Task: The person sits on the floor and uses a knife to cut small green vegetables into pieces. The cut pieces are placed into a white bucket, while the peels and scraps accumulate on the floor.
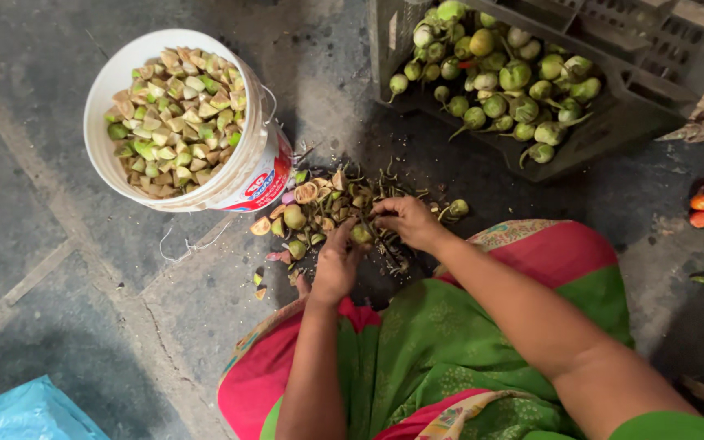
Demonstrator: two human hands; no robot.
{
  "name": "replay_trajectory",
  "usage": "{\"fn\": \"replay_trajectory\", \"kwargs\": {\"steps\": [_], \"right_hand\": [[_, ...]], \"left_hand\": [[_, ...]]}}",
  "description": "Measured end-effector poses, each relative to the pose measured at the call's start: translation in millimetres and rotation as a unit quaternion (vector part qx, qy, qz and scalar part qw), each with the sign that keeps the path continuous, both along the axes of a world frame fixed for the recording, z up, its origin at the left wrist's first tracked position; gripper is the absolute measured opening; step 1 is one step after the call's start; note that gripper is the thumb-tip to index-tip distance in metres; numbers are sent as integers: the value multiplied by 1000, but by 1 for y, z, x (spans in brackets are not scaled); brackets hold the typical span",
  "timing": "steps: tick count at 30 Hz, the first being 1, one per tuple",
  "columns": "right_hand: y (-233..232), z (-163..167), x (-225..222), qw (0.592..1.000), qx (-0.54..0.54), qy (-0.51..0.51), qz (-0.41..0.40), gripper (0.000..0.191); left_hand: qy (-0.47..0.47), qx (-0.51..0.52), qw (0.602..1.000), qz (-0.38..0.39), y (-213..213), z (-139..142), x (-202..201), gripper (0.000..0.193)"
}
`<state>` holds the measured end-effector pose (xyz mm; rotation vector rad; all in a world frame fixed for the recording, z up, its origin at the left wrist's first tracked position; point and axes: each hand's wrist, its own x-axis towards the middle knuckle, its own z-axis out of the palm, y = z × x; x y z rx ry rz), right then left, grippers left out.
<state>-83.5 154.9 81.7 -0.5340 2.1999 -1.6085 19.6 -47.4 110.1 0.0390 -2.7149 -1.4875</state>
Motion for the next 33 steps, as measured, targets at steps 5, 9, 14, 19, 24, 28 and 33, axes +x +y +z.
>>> {"fn": "replay_trajectory", "kwargs": {"steps": [5,9,14,19,24,28,33], "right_hand": [[-10,-33,-3,989,135,2,-58,17],[1,-28,-13,984,165,4,-72,24],[10,10,-1,986,80,-146,-9,59],[13,25,15,948,-104,-298,41,54],[14,10,10,978,-116,-164,60,53],[20,7,7,971,-148,-158,101,53],[23,14,8,970,-123,-188,88,50]], "left_hand": [[-59,-61,996,5,-7,-56,-15,54],[-123,-45,991,32,-11,-82,-22,56],[-213,254,942,45,-1,-77,-10,55],[-117,466,877,10,14,-67,0,50],[11,421,907,24,23,-61,1,52],[45,346,936,48,29,-42,5,50],[3,226,968,109,34,-9,7,49]]}}
